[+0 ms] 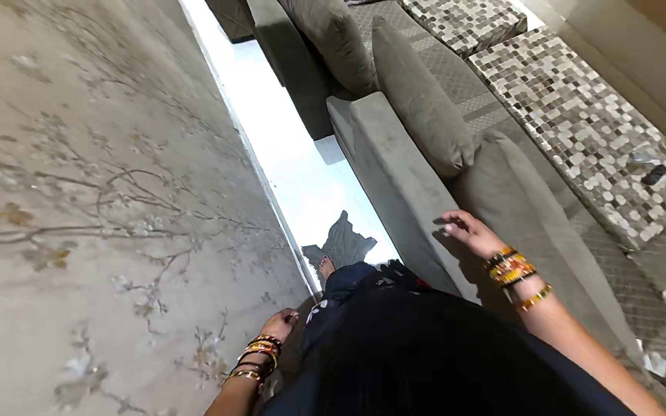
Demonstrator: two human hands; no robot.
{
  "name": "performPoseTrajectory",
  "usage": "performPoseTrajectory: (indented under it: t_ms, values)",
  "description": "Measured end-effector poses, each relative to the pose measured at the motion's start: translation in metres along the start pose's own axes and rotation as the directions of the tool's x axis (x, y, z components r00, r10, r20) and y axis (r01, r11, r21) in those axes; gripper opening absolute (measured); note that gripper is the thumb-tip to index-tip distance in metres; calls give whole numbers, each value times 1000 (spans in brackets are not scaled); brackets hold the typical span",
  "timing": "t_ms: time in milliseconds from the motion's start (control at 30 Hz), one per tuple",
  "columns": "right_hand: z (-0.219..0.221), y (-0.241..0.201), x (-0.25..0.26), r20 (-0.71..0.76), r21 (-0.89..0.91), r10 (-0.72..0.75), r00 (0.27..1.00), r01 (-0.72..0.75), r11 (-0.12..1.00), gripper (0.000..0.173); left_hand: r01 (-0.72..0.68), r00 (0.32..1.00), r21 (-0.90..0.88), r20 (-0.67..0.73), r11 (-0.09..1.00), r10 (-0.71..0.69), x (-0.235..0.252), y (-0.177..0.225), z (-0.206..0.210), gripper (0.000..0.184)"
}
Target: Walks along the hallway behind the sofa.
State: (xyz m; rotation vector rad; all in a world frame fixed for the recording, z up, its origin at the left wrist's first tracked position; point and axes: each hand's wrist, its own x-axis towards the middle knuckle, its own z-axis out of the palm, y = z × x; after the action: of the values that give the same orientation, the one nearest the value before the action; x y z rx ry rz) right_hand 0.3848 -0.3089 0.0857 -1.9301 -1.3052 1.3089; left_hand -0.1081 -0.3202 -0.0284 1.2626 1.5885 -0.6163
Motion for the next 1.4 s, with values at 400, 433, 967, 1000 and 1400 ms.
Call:
performPoseTrajectory:
  t_ms: [400,433,967,1000,1400]
  values:
    - [-69,133,-230,-103,384,164,981,-113,916,37,-10,1000,133,0,991,10,-42,-2,57,38]
    - [-66,135,-228,-140,393,180,974,-112,913,36,-23,999,98,-31,995,26,-49,6,51,38]
    - [4,160,-197,88,83,277,957,-284,955,33,28,997,167,61,985,-39,-71,-40,100,40]
    - [9,163,-191,52,64,302,952,-305,950,32,32,996,191,72,981,-46,-72,-43,101,40]
    - [25,152,-165,-9,-323,361,932,-345,882,44,-48,998,108,49,993,43,-70,-21,95,39]
